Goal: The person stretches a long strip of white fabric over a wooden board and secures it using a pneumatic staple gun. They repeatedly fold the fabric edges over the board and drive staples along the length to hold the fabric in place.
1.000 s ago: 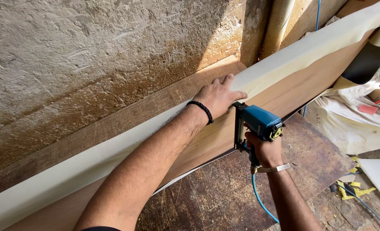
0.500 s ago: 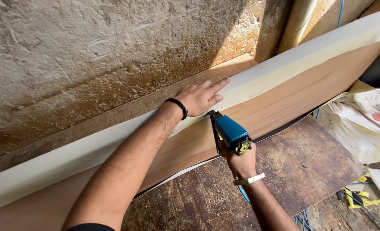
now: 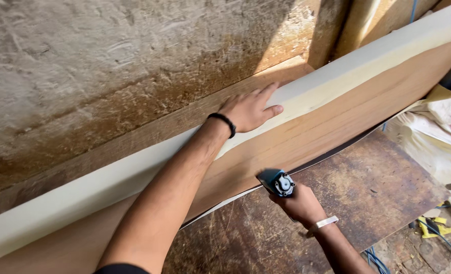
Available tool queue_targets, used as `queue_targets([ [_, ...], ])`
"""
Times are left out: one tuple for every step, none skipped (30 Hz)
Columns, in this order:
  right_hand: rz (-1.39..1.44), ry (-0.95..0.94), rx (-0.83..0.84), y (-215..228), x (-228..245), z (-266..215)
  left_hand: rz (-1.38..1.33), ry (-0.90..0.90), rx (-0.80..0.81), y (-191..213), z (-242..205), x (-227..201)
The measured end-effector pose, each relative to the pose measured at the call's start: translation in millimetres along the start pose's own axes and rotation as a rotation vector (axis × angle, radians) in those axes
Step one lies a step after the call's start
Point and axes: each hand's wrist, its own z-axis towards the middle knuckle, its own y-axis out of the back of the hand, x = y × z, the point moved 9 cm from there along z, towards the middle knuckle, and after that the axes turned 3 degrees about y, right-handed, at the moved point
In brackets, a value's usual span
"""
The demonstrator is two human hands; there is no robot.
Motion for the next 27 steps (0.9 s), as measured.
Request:
queue_targets([
  [-0.148,-0.107,0.065,-6,-38,3,-0.016,0.024,0.010,-1,2,0],
  [-0.293,-0.216,0.129,-9,-79,3,-0.033,0.049,0.021,-3,4,-1],
  [-0.365,-0.197,0.142,-13,-108,5,-0.048,0.078,0.025,-3,8,0],
  [-0.437,-0.179,0.155,-20,-136,5,-0.057,0.132,0.060,-7,14,1],
  [-0.463,-0.134,0.123,-24,-156,8,-0.066,0.193,0.092,-12,21,3],
  [-0.489,-0.089,0.091,-25,-170,13,-0.076,0.254,0.124,-16,31,5],
  [-0.445,-0.019,0.186,-30,-180,19,-0.126,0.247,0.138,-19,44,-1],
  [-0.401,0.050,0.281,-28,-184,26,-0.176,0.239,0.152,-22,60,-8],
  [-0.358,0.116,0.382,-18,-182,32,-0.229,0.234,0.169,-27,78,-17],
  [-0.120,0.049,0.249,21,-179,52,-0.274,0.246,0.224,-34,98,-25],
  [0.130,-0.029,0.116,62,-171,69,-0.312,0.256,0.291,-41,117,-32],
  [0.536,-0.016,-0.009,110,-154,89,-0.350,0.267,0.358,-48,134,-38],
  [0.941,0.001,-0.145,160,-139,111,-0.327,0.333,0.400,-54,151,-38],
  [1.182,0.067,-0.161,205,-119,132,-0.303,0.399,0.441,-61,166,-38],
  [1.414,0.133,-0.174,247,-102,146,-0.287,0.465,0.484,-70,178,-38],
  [1.471,0.167,-0.156,274,-85,155,-0.244,0.361,0.484,-76,195,-50],
  [1.532,0.200,-0.124,291,-69,164,-0.200,0.270,0.480,-81,206,-57],
  [1.593,0.234,-0.092,302,-56,168,-0.156,0.178,0.477,-85,212,-61],
  [1.534,0.201,-0.080,302,-48,170,-0.305,0.287,0.493,-89,212,-50],
  [1.475,0.170,-0.066,301,-41,171,-0.456,0.396,0.505,-93,209,-40],
  [1.415,0.137,-0.057,298,-38,172,-0.608,0.500,0.517,-99,206,-33],
  [1.389,0.104,-0.126,300,-40,175,-0.617,0.474,0.529,-100,207,-33],
  [1.360,0.070,-0.191,299,-43,176,-0.630,0.452,0.543,-103,203,-35],
  [1.329,0.040,-0.256,297,-45,175,-0.642,0.429,0.556,-105,198,-37],
  [1.336,0.170,-0.363,308,-39,174,-0.632,0.436,0.567,-105,198,-39],
  [1.338,0.300,-0.469,319,-34,170,-0.622,0.443,0.577,-105,196,-42],
  [1.338,0.435,-0.568,329,-29,165,-0.611,0.455,0.582,-105,193,-44],
])
